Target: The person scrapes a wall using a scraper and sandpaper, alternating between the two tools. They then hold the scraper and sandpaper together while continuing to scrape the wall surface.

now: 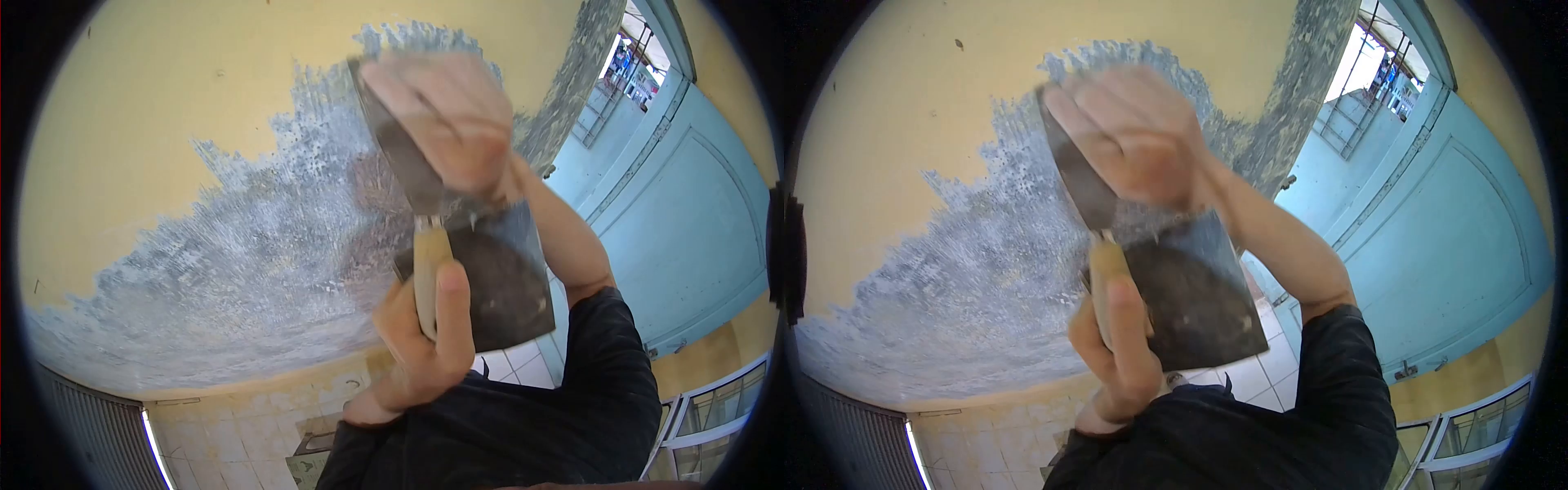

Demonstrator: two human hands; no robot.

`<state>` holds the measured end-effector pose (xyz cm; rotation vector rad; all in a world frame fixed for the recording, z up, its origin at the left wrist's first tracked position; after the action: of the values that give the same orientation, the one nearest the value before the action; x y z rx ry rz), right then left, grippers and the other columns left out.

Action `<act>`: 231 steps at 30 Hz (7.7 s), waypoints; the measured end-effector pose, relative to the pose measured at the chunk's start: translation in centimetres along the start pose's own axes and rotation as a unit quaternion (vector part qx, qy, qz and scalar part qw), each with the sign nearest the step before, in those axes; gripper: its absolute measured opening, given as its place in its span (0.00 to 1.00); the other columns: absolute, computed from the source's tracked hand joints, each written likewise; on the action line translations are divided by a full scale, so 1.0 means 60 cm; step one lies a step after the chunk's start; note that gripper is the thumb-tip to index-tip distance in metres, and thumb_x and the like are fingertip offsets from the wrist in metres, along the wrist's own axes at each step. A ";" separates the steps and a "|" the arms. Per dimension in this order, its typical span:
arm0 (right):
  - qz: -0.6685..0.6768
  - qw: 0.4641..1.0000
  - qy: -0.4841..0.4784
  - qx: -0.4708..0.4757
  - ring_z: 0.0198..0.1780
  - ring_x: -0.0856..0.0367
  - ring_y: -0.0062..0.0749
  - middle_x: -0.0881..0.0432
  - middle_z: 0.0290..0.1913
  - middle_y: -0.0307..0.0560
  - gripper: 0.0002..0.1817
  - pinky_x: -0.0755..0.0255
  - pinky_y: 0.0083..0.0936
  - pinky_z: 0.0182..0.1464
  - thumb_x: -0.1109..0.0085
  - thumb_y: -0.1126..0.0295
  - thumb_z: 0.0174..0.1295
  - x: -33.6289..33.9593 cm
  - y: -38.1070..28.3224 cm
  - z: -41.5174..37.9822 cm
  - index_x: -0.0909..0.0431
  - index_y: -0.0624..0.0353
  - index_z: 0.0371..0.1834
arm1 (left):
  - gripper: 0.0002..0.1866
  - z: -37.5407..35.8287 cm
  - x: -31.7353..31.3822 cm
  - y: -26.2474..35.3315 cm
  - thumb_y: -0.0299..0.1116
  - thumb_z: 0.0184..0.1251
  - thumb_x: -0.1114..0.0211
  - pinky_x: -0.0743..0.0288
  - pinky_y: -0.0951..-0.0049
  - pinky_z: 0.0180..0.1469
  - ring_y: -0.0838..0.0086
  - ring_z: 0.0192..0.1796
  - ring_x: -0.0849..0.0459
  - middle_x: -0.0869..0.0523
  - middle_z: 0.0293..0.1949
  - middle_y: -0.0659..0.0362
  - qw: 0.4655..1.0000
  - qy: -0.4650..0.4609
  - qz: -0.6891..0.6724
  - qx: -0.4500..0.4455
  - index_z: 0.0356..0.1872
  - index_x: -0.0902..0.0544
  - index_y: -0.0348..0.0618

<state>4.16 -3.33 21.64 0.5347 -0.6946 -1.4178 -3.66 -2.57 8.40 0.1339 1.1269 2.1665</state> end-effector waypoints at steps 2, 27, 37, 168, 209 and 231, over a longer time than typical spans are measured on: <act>0.008 1.000 0.010 0.007 0.43 0.15 0.37 0.14 0.44 0.46 0.18 0.22 0.32 0.46 0.34 0.74 0.56 0.003 0.004 0.011 0.16 0.65 0.52 | 0.17 0.013 -0.003 0.015 0.29 0.78 0.41 0.43 0.64 0.23 0.66 0.19 0.29 0.26 0.19 0.57 1.000 -0.011 0.011 -0.018 0.24 0.27 0.40; -0.019 1.000 0.012 0.006 0.45 0.15 0.34 0.14 0.42 0.42 0.14 0.21 0.28 0.48 0.35 0.72 0.59 -0.011 -0.001 0.030 0.14 0.61 0.49 | 0.15 0.017 0.010 0.019 0.28 0.78 0.42 0.41 0.63 0.23 0.64 0.18 0.29 0.27 0.19 0.55 1.000 -0.009 0.006 -0.027 0.25 0.26 0.39; -0.016 1.000 0.019 0.016 0.43 0.16 0.34 0.15 0.41 0.41 0.14 0.21 0.27 0.48 0.35 0.71 0.58 -0.012 -0.001 0.043 0.15 0.61 0.48 | 0.23 0.026 0.019 0.032 0.41 0.83 0.47 0.44 0.76 0.27 0.83 0.24 0.33 0.28 0.20 0.65 0.999 0.021 -0.007 -0.026 0.23 0.26 0.40; 0.033 0.998 -0.004 0.058 0.39 0.19 0.30 0.19 0.36 0.37 0.14 0.25 0.27 0.39 0.35 0.72 0.51 -0.049 -0.092 0.008 0.15 0.60 0.43 | 0.26 -0.062 0.082 -0.033 0.47 0.83 0.46 0.47 0.76 0.27 0.85 0.23 0.36 0.31 0.18 0.68 0.988 0.140 -0.010 0.072 0.21 0.26 0.42; -0.001 0.998 0.001 0.063 0.42 0.15 0.31 0.14 0.43 0.38 0.17 0.22 0.26 0.43 0.34 0.72 0.51 -0.060 -0.080 0.052 0.13 0.60 0.46 | 0.26 -0.027 0.088 -0.007 0.41 0.84 0.47 0.45 0.75 0.27 0.84 0.23 0.33 0.29 0.18 0.66 0.995 0.091 -0.007 0.047 0.20 0.27 0.41; -0.003 0.998 -0.040 0.057 0.42 0.14 0.41 0.14 0.46 0.50 0.24 0.21 0.32 0.39 0.34 0.71 0.49 -0.062 -0.077 0.059 0.15 0.65 0.53 | 0.13 0.000 0.080 0.011 0.26 0.75 0.40 0.35 0.65 0.24 0.60 0.21 0.24 0.24 0.20 0.53 0.999 0.018 -0.027 -0.006 0.26 0.22 0.37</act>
<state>-1.66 0.18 20.41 0.5717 -0.8433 -1.4182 -7.69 0.11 7.89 0.0584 1.1246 2.1362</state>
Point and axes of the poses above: each hand's wrist, its own z-axis towards the middle knuckle, its own x-axis out of the back of the hand, y = z × x, the point moved 9 cm from there along z, towards the middle knuckle
